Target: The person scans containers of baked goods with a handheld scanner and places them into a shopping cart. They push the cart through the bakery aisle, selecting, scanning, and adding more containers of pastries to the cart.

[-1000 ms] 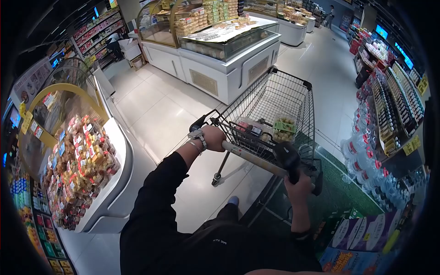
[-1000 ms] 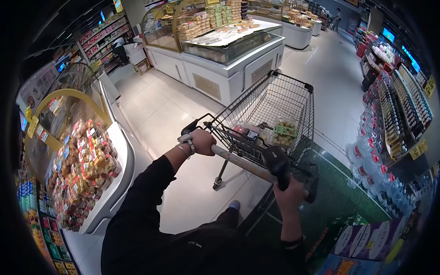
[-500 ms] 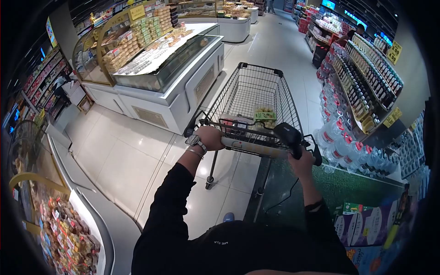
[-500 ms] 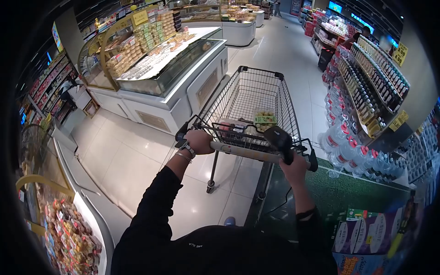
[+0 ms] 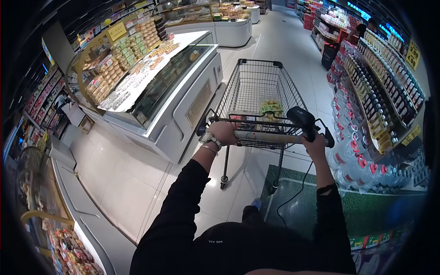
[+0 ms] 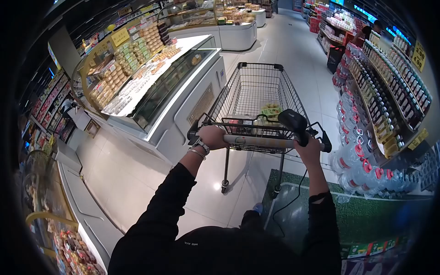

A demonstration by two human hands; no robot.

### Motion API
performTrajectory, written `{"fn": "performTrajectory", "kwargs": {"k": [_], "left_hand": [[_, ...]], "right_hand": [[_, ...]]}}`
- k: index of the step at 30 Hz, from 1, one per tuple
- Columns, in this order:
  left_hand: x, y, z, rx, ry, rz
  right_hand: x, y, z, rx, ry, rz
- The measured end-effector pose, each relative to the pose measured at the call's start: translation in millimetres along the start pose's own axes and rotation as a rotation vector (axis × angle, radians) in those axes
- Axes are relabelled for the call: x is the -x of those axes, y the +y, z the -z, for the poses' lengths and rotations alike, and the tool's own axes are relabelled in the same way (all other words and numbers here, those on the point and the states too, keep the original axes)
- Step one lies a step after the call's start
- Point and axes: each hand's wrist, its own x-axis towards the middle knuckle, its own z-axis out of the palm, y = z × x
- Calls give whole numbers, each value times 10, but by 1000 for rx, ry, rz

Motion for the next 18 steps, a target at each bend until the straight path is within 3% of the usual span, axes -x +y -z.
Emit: {"fn": "performTrajectory", "kwargs": {"k": [6,14,18], "left_hand": [[-1435,-104,182,-28,-74,68],[-3212,-376,383,7,-16,112],[-4146,-592,395,13,45,91]], "right_hand": [[-1522,341,-289,26,-16,-6],[-3381,751,-806,-6,1,68],[-4341,965,-1072,-120,-3,-7]]}}
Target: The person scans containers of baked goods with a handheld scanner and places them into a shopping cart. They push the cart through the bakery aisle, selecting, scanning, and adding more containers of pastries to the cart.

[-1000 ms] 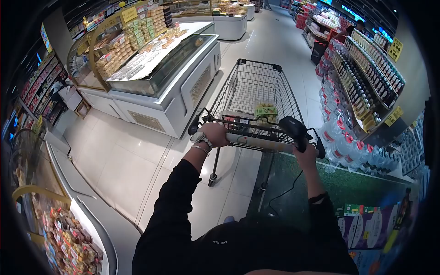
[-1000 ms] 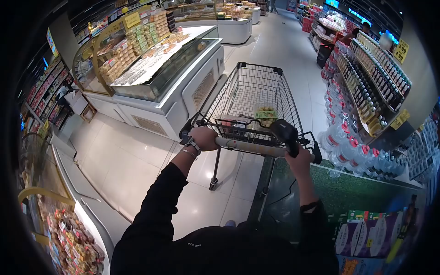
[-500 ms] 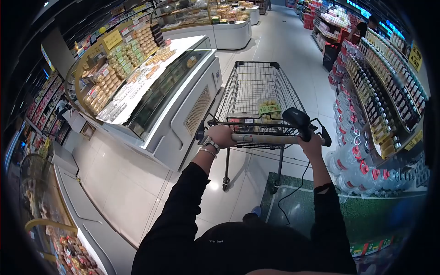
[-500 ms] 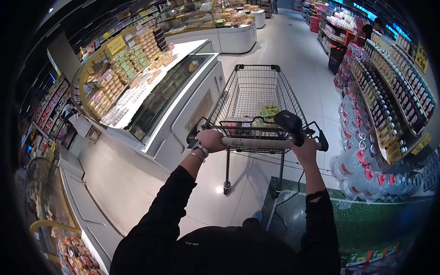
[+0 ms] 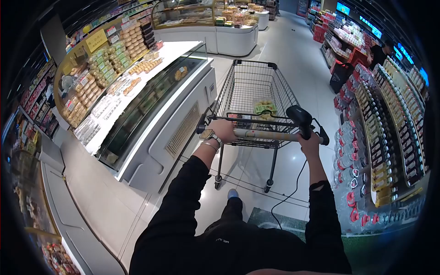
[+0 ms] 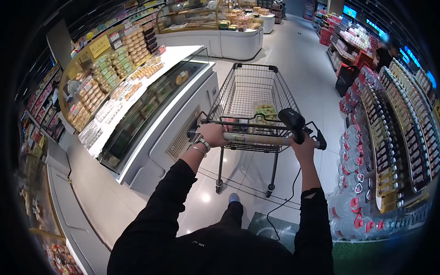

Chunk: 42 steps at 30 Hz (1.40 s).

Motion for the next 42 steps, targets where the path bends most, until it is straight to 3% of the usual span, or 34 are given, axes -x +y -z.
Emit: {"fn": "performTrajectory", "kwargs": {"k": [3,5,7,9,11,13,15,16,20,25,27,32,35,37,39,40,42], "left_hand": [[-685,-58,22,70,6,17],[-1109,-76,136,86,-20,12],[-1514,-68,125,121,0,14],[-1944,-45,124,149,-20,9],[-2364,14,36,181,22,8],[-2729,131,55,206,16,38],[-3052,273,82,241,60,37],[-3205,346,98,271,56,28],[-3895,739,-1,418,110,33],[-4683,1457,-6,506,-30,-22],[-4952,1749,30,509,-135,-93],[-5517,2485,-52,542,-156,-241],[-5846,2455,-53,660,-192,-393],[-5932,2260,82,598,-336,-495],[-6014,1968,-71,562,-261,-580],[-6126,1839,-393,649,-117,-755],[-6236,1310,-273,372,279,-840]], "right_hand": [[-623,140,-217,-48,0,-46],[-1078,287,-361,79,133,86],[-1399,111,-431,141,170,102],[-1833,231,-630,149,313,67],[-2270,553,-822,194,320,78],[-2652,721,-1047,308,636,146],[-2986,660,-976,102,422,-155],[-3209,765,-945,146,395,-185],[-4073,1216,-789,226,406,-107],[-5065,1661,-528,262,425,-19],[-5511,1881,-396,354,385,-96],[-6277,1909,-169,522,372,-163],[-6669,2211,-87,602,358,-132],[-6791,2187,-9,663,245,-104],[-6808,2241,49,655,206,-74],[-6852,2229,63,637,173,-23],[-6919,2072,74,705,122,-29]]}}
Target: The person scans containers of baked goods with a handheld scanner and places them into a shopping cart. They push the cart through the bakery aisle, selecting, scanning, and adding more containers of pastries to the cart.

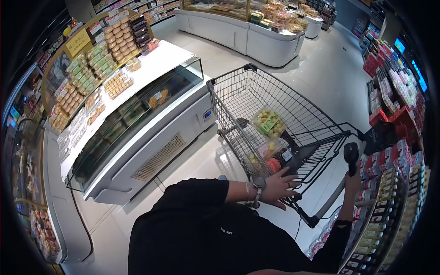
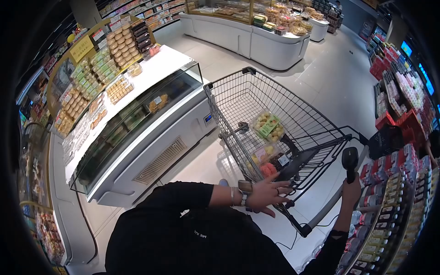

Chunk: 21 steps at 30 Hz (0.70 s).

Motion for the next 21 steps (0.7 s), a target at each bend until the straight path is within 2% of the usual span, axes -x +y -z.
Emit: {"fn": "performTrajectory", "kwargs": {"k": [1,4,6,7,9,12,15,16,18,19,21], "left_hand": [[150,-324,-71,31,-21,97],[565,-1249,-26,-325,-191,454],[760,-1754,-101,-248,-177,657],[731,-1879,-129,-250,-169,650],[679,-1985,-258,-161,-292,645],[643,-2032,-323,-198,-211,614],[555,-2213,-297,-126,-330,626],[532,-2281,-299,-189,-286,602],[499,-2456,-302,-194,-291,589],[470,-2571,-298,-207,-300,579],[388,-2810,-275,-223,-277,567]], "right_hand": [[-29,-27,43,67,-53,19],[-228,-57,29,179,-109,3],[-351,39,-66,184,-82,-1],[-395,53,-83,189,-56,-2],[-475,62,-116,202,-30,-49],[-580,309,-258,186,-14,-47],[-545,213,-311,133,91,-54],[-555,256,-351,142,91,-54],[-565,255,-426,151,79,-181],[-573,188,-466,152,83,-179],[-617,32,-478,128,152,-377]]}}
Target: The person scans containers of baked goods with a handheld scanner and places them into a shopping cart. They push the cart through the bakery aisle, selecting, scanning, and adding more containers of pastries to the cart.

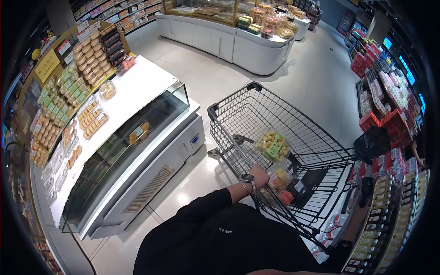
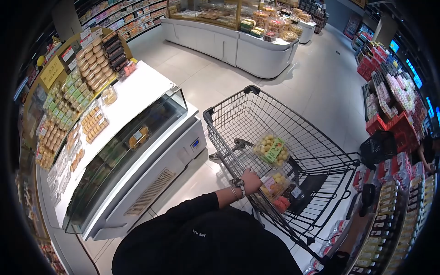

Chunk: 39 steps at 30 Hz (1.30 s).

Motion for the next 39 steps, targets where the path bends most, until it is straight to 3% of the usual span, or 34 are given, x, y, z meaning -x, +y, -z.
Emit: {"fn": "performTrajectory", "kwargs": {"k": [3,8,12,14,15,17,20,21,22,26,28,30,31,34,39], "left_hand": [[-221,-235,-47,-61,55,-23],[-638,-679,206,48,80,-85],[-1039,-1152,288,55,160,-144],[-1151,-1349,324,55,159,-135],[-1238,-1474,406,21,154,-102],[-1406,-1748,488,-10,133,-42],[-1593,-2152,720,-22,42,53],[-1641,-2285,743,-26,44,61],[-1686,-2437,722,-17,80,142],[-1885,-2972,664,-2,204,438],[-1961,-3129,738,-45,191,466],[-2060,-3131,925,239,-34,332],[-2118,-3097,937,376,16,317],[-2328,-2949,1279,365,30,388],[-2730,-3941,1213,230,39,548]], "right_hand": [[-66,134,-258,-28,58,77],[-121,-503,-279,5,175,92],[-565,-569,-746,94,196,179],[-709,-678,-944,-164,-1,79],[-823,-772,-1132,-166,0,77],[-1030,-997,-1485,-494,64,142],[-901,-2104,-1251,-231,-33,59],[-986,-2262,-1439,-429,25,238],[-999,-2407,-1584,-398,35,144],[-1204,-3202,-2019,-678,-121,193],[-1254,-3708,-2131,-616,-156,231],[-1308,-4215,-2236,-570,-192,294],[-1355,-4458,-2268,-507,-210,322],[-1422,-5157,-2530,-467,-228,420],[-1533,-6329,-2924,-496,-289,498]]}}
